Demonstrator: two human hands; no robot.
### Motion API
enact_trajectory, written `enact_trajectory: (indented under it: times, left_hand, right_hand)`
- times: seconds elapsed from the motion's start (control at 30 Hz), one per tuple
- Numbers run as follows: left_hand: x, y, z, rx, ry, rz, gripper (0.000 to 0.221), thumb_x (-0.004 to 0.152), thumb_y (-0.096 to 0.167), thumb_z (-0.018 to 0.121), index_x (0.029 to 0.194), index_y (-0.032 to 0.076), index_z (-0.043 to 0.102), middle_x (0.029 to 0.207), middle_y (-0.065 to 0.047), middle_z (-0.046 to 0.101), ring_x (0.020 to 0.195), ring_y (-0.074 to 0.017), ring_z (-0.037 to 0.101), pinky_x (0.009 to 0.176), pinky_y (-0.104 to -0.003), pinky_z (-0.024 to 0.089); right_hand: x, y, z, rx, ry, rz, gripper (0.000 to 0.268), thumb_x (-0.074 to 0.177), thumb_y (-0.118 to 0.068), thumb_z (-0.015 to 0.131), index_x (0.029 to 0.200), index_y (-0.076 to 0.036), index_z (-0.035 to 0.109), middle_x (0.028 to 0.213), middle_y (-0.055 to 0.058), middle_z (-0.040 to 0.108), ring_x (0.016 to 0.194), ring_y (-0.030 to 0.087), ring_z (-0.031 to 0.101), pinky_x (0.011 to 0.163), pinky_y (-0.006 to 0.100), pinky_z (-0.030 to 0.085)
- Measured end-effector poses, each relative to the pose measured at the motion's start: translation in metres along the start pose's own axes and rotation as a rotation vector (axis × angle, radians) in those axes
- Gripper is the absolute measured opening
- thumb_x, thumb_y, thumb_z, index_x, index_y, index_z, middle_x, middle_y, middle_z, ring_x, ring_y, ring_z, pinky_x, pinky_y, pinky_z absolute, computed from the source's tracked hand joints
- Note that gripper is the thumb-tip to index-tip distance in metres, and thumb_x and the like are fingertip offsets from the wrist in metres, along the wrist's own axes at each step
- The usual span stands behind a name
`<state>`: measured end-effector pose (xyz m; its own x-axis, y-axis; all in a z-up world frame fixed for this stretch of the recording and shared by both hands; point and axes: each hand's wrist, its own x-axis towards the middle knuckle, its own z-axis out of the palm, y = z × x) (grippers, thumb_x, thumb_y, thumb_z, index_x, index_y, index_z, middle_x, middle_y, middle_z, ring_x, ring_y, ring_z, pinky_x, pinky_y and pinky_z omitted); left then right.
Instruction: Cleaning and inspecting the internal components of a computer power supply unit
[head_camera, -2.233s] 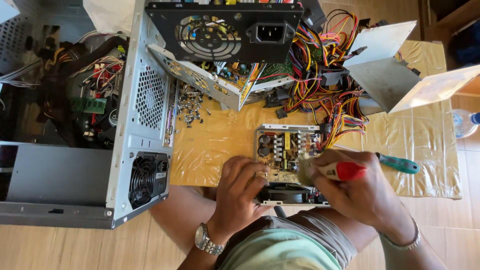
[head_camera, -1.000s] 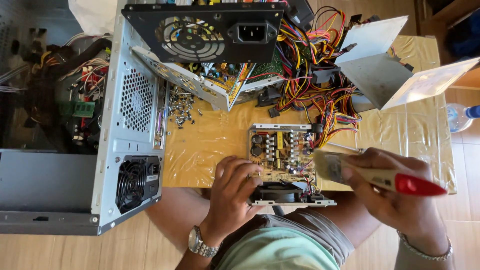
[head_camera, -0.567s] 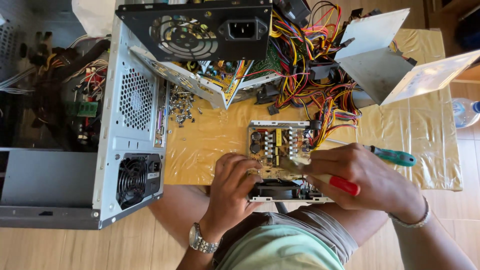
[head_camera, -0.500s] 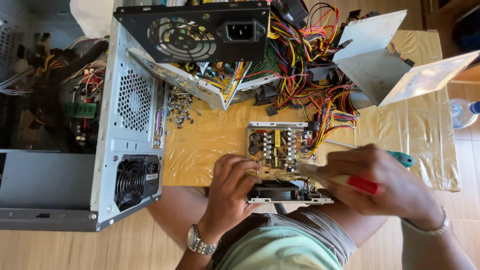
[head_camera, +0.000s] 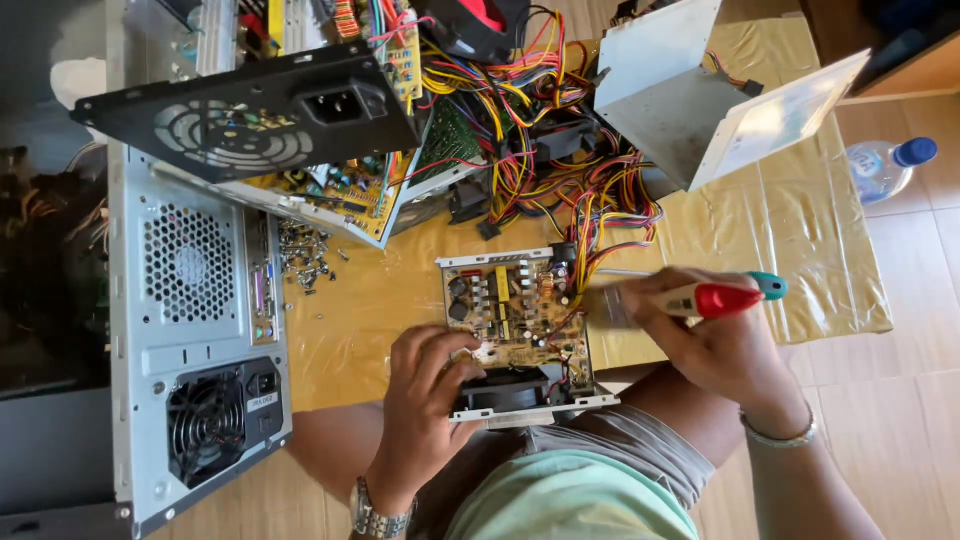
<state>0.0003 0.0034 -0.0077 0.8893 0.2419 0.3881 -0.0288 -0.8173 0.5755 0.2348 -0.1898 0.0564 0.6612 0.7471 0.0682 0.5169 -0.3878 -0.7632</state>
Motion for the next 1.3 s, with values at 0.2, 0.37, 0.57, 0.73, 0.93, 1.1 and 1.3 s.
enact_trajectory:
  times: [0.2,0.37,0.57,0.73,0.93,1.1,1.3]
  left_hand:
    - [-0.001,0.0,0.003,0.002,-0.002,-0.014,0.058,0.057,0.03,0.094,0.096,0.009,0.057,0.122,-0.009,0.061,0.115,-0.0333,0.049,0.095,-0.047,0.042]
    - [-0.001,0.002,0.003,0.033,-0.017,0.002,0.072,0.049,0.028,0.101,0.102,0.011,0.055,0.124,-0.01,0.06,0.113,-0.0335,0.052,0.098,-0.052,0.038]
    - [0.008,0.011,0.001,0.017,0.081,0.043,0.039,0.079,0.028,0.082,0.093,0.007,0.053,0.118,-0.011,0.062,0.108,-0.0328,0.053,0.098,-0.052,0.039]
    - [0.005,0.009,0.004,0.066,0.067,0.047,0.046,0.07,0.029,0.087,0.09,0.004,0.054,0.118,-0.014,0.061,0.107,-0.0351,0.054,0.103,-0.055,0.039]
    - [0.002,0.007,0.004,0.039,0.057,0.051,0.064,0.057,0.027,0.101,0.096,0.007,0.054,0.122,-0.011,0.062,0.11,-0.0328,0.054,0.102,-0.055,0.039]
    - [0.008,0.008,-0.002,0.043,0.057,0.055,0.051,0.068,0.028,0.095,0.094,0.006,0.056,0.12,-0.01,0.062,0.108,-0.0318,0.054,0.1,-0.052,0.04]
    - [0.015,0.009,-0.002,0.018,0.074,0.066,0.042,0.101,0.046,0.052,0.088,0.006,0.055,0.116,-0.01,0.063,0.104,-0.0316,0.054,0.096,-0.051,0.039]
  right_hand:
    - [0.005,-0.005,-0.012,-0.069,-0.131,-0.231,0.01,0.085,-0.01,0.069,0.076,-0.004,0.07,0.087,0.002,0.079,0.068,0.016,0.073,0.061,0.03,0.054]
    - [-0.009,-0.039,0.012,-0.25,0.071,-0.354,0.012,0.091,-0.017,0.073,0.094,-0.005,0.071,0.089,0.006,0.072,0.06,0.016,0.064,0.053,0.031,0.051]
    - [0.003,-0.049,0.033,-0.455,-0.025,-0.66,0.016,0.098,-0.008,0.066,0.105,0.003,0.056,0.099,0.012,0.061,0.069,0.026,0.06,0.044,0.043,0.044]
    - [0.007,-0.055,0.034,-0.462,-0.097,-0.535,0.039,0.101,-0.013,0.057,0.131,0.01,0.056,0.088,0.009,0.061,0.057,0.026,0.058,0.04,0.044,0.041]
    - [0.001,-0.052,0.014,-0.331,-0.174,-0.48,0.014,0.1,-0.012,0.055,0.088,-0.004,0.054,0.078,0.007,0.059,0.047,0.024,0.053,0.042,0.042,0.038]
    - [-0.017,-0.021,-0.044,-0.197,-0.259,-0.191,0.02,0.088,-0.028,0.066,0.097,-0.014,0.078,0.086,-0.005,0.081,0.068,0.015,0.072,0.067,0.029,0.055]
    - [-0.009,-0.003,0.003,-0.043,-0.275,-0.325,0.022,0.093,-0.021,0.068,0.109,-0.008,0.074,0.075,0.0,0.062,0.057,0.015,0.061,0.053,0.03,0.045]
